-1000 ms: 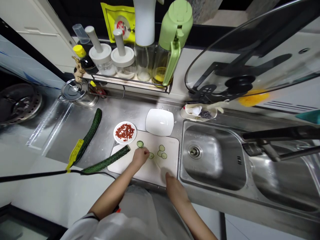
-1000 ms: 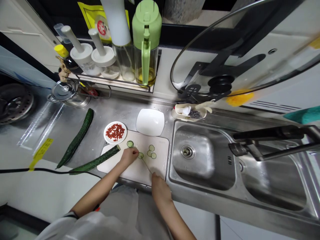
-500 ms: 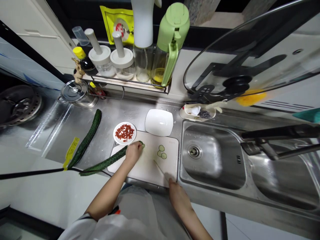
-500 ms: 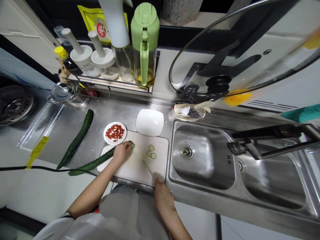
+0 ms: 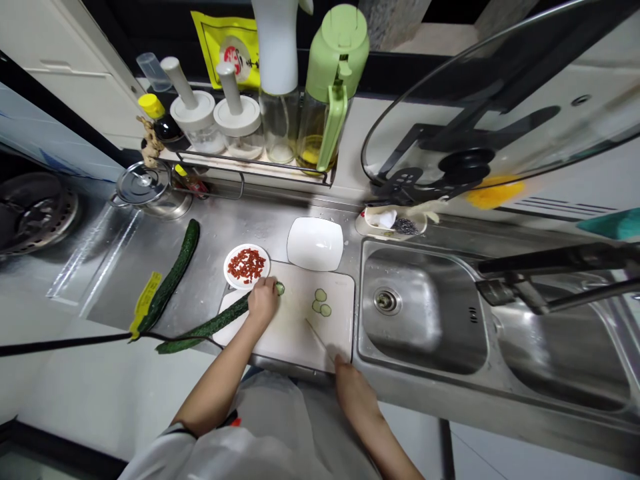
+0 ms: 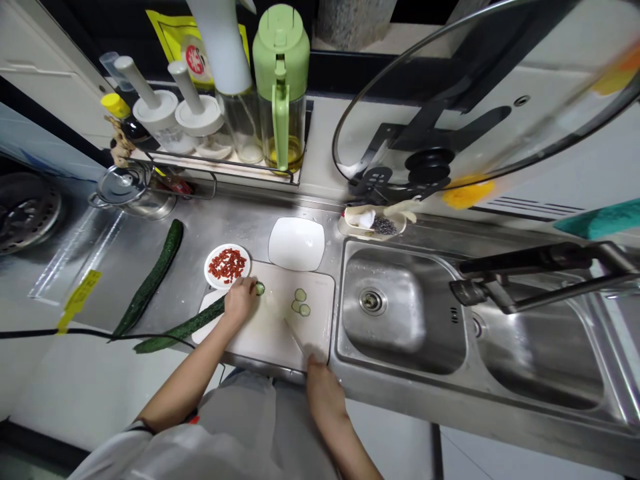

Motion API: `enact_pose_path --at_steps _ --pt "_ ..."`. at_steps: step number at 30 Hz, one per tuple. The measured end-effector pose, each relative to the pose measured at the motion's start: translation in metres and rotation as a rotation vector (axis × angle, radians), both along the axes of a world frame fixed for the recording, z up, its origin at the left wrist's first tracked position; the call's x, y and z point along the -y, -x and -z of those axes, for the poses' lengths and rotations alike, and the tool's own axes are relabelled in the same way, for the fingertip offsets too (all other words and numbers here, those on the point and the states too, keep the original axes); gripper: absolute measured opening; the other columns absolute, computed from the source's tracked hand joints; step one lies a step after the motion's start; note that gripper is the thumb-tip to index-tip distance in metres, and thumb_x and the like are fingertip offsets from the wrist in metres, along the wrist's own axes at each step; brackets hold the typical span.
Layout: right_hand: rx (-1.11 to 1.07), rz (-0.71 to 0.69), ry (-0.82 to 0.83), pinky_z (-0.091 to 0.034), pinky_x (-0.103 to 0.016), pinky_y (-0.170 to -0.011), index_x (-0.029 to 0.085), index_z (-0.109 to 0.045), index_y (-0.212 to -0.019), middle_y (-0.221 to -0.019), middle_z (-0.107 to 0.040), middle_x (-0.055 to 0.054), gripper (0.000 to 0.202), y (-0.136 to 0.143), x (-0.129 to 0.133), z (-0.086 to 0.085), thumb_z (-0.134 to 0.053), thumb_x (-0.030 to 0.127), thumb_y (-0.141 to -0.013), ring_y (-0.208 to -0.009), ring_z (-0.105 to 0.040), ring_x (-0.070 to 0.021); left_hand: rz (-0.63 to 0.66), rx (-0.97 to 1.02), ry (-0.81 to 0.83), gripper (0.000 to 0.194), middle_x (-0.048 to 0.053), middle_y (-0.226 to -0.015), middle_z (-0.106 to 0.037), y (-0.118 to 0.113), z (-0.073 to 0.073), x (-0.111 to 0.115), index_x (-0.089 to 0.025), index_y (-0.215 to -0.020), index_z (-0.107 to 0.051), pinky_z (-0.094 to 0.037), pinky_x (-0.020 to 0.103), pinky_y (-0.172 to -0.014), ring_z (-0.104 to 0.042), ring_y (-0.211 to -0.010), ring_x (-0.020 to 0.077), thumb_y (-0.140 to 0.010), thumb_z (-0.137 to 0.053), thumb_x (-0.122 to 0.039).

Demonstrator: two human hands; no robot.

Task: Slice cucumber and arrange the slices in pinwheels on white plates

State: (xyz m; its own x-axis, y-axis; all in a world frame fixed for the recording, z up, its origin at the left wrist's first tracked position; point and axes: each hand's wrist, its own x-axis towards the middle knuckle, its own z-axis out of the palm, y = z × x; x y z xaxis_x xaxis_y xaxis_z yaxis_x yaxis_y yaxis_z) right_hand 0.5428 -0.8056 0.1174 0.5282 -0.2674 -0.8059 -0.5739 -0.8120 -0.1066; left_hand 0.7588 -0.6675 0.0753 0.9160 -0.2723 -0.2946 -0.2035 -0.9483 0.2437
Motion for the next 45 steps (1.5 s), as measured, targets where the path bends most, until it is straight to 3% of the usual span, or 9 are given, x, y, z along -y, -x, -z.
enact_pose_path --at_steps 3,8,14,20,32,36,41,45 --pt "-0.002 0.007 -0.017 -0.046 -0.026 -0.07 0.013 -0.055 -0.115 -0.1 -0.069 -0.012 0.047 0.0 0.0 -0.002 -0.021 0.0 -0.085 -0.092 -0.066 -0.0208 0.067 -0.017 0.105 0.022 0.007 -0.104 -0.058 0.005 0.0 0.008 -0.022 -0.104 -0.061 -0.042 0.025 -0.075 -0.057 -0.092 0.0176 -0.086 -0.048 -0.019" --pt "0.004 -0.006 0.012 -0.047 -0.025 -0.071 0.013 -0.054 -0.119 -0.103 -0.068 -0.012 0.048 -0.001 -0.002 -0.005 -0.02 0.0 -0.087 -0.093 -0.066 -0.0198 0.331 -0.199 0.256 0.022 0.006 -0.105 -0.057 0.023 0.006 0.042 -0.022 -0.103 -0.061 -0.043 0.026 -0.082 -0.055 -0.095 0.0172 -0.084 -0.05 -0.019" --pt "-0.001 0.002 0.0 -0.048 -0.027 -0.072 0.012 -0.053 -0.12 -0.101 -0.069 -0.014 0.049 -0.006 -0.003 -0.009 -0.02 -0.001 -0.086 -0.093 -0.066 -0.0209 0.548 -0.321 0.168 0.024 0.01 -0.107 -0.056 0.045 0.017 0.087 -0.016 -0.103 -0.061 -0.043 0.03 -0.086 -0.054 -0.099 0.0205 -0.084 -0.048 -0.015" --pt "-0.006 0.025 -0.023 -0.049 -0.028 -0.073 0.011 -0.052 -0.122 -0.102 -0.069 -0.015 0.048 -0.008 -0.002 -0.01 -0.021 0.001 -0.087 -0.093 -0.066 -0.0217 0.596 -0.268 0.036 0.027 0.014 -0.11 -0.054 0.052 0.016 0.099 -0.012 -0.106 -0.059 -0.045 0.032 -0.085 -0.052 -0.103 0.0232 -0.083 -0.044 -0.01" --pt "0.001 -0.002 -0.012 -0.049 -0.028 -0.075 0.01 -0.052 -0.123 -0.103 -0.068 -0.016 0.049 -0.01 -0.001 -0.009 -0.02 0.0 -0.086 -0.094 -0.066 -0.0209 0.538 -0.387 0.082 0.019 0.012 -0.095 -0.063 0.046 0.018 0.101 -0.014 -0.096 -0.063 -0.045 0.033 -0.081 -0.058 -0.096 0.0234 -0.083 -0.049 -0.014" --pt "-0.014 0.011 -0.021 -0.048 -0.027 -0.074 0.011 -0.052 -0.122 -0.103 -0.068 -0.017 0.049 -0.009 -0.001 -0.007 -0.022 0.0 -0.085 -0.095 -0.066 -0.0204 0.52 -0.418 0.216 0.013 0.008 -0.089 -0.065 0.043 0.012 0.096 -0.017 -0.082 -0.067 -0.044 0.03 -0.082 -0.059 -0.091 0.0204 -0.079 -0.054 -0.016" --pt "-0.004 -0.007 0.003 -0.048 -0.026 -0.074 0.011 -0.052 -0.122 -0.103 -0.068 -0.016 0.048 -0.009 -0.001 -0.007 -0.021 0.001 -0.087 -0.094 -0.066 -0.0203 0.325 -0.487 0.412 0.015 -0.002 -0.077 -0.066 0.038 0.001 0.071 -0.021 -0.086 -0.066 -0.043 0.022 -0.069 -0.06 -0.074 0.0134 -0.077 -0.054 -0.019" --pt "0.001 -0.022 0.018 -0.047 -0.025 -0.074 0.013 -0.053 -0.121 -0.103 -0.068 -0.013 0.048 -0.006 0.0 -0.003 -0.019 0.002 -0.088 -0.094 -0.066 -0.0196 0.154 -0.475 0.474 0.012 -0.004 -0.067 -0.064 0.035 0.003 0.04 -0.02 -0.083 -0.066 -0.04 0.02 -0.062 -0.057 -0.064 0.0108 -0.077 -0.057 -0.02"
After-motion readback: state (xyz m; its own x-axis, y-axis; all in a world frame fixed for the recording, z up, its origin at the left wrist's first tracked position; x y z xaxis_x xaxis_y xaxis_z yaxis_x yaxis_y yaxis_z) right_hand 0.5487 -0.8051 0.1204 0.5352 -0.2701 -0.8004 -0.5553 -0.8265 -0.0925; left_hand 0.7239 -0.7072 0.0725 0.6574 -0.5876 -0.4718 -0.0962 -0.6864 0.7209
